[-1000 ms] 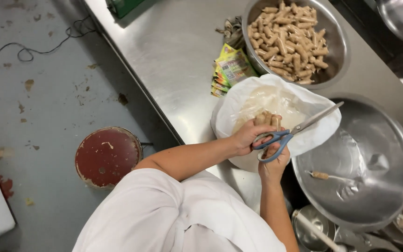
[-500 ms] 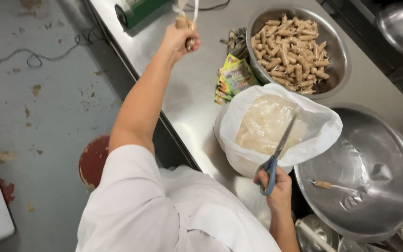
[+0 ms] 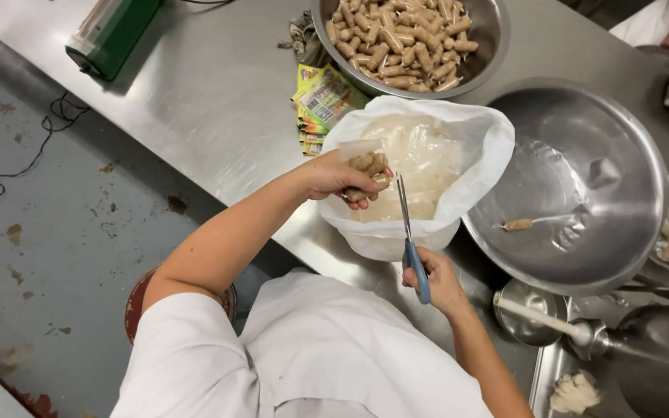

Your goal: Cutting links of food items from a continuous string using scissors and placing them into a metal bowl on a production floor.

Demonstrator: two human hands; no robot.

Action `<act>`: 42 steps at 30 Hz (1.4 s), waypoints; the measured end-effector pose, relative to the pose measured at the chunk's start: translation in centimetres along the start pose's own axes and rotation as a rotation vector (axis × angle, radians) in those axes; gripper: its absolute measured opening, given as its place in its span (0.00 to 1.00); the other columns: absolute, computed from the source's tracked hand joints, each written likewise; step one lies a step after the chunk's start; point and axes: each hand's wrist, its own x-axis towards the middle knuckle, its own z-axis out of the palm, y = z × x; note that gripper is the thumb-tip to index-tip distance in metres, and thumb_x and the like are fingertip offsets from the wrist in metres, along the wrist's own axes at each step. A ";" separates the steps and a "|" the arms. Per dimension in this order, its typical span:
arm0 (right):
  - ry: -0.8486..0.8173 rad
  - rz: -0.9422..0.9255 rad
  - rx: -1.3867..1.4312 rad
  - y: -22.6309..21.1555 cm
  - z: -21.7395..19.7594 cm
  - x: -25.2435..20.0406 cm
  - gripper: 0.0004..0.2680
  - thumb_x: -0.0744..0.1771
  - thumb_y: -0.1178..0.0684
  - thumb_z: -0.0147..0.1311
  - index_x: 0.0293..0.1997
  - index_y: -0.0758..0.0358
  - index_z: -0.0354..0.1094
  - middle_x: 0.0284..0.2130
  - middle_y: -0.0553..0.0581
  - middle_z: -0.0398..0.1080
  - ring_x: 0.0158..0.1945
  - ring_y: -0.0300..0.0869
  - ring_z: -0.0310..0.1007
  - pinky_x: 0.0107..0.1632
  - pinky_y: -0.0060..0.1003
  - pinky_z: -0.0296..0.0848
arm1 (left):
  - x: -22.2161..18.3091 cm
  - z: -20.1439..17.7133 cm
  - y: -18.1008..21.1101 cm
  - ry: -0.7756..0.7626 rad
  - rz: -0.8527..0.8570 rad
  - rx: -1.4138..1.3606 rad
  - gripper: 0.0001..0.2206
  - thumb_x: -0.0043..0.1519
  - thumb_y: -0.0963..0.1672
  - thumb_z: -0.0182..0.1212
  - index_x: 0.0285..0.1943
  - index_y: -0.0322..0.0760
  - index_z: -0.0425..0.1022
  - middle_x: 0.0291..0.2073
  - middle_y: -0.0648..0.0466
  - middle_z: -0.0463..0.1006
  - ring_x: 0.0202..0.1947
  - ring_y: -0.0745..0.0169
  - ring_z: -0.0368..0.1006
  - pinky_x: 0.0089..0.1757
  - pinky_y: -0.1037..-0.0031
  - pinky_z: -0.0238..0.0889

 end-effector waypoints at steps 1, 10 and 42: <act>0.009 0.012 -0.012 -0.4 0.2 -0.1 0.14 0.64 0.41 0.69 0.28 0.61 0.73 0.14 0.58 0.75 0.23 0.38 0.72 0.31 0.31 0.70 | 0.3 0.4 -0.4 0.023 -0.015 0.024 0.19 0.55 0.39 0.72 0.55 0.37 0.75 0.29 0.40 0.82 0.24 0.51 0.83 0.27 0.67 0.81; 0.084 0.040 0.020 0.5 0.1 -1.1 0.16 0.66 0.43 0.66 0.22 0.61 0.70 0.09 0.58 0.71 0.17 0.39 0.70 0.26 0.29 0.68 | 1.9 1.3 -1.2 0.065 -0.085 0.093 0.17 0.52 0.39 0.75 0.51 0.34 0.77 0.26 0.39 0.81 0.21 0.52 0.82 0.24 0.68 0.79; 0.120 0.039 -0.255 0.0 -3.1 -0.9 0.19 0.60 0.43 0.73 0.15 0.58 0.62 0.06 0.53 0.68 0.15 0.38 0.65 0.24 0.28 0.63 | 2.7 2.6 1.2 0.119 -0.089 1.305 0.17 0.57 0.41 0.66 0.56 0.37 0.82 0.29 0.42 0.82 0.19 0.57 0.79 0.24 0.76 0.74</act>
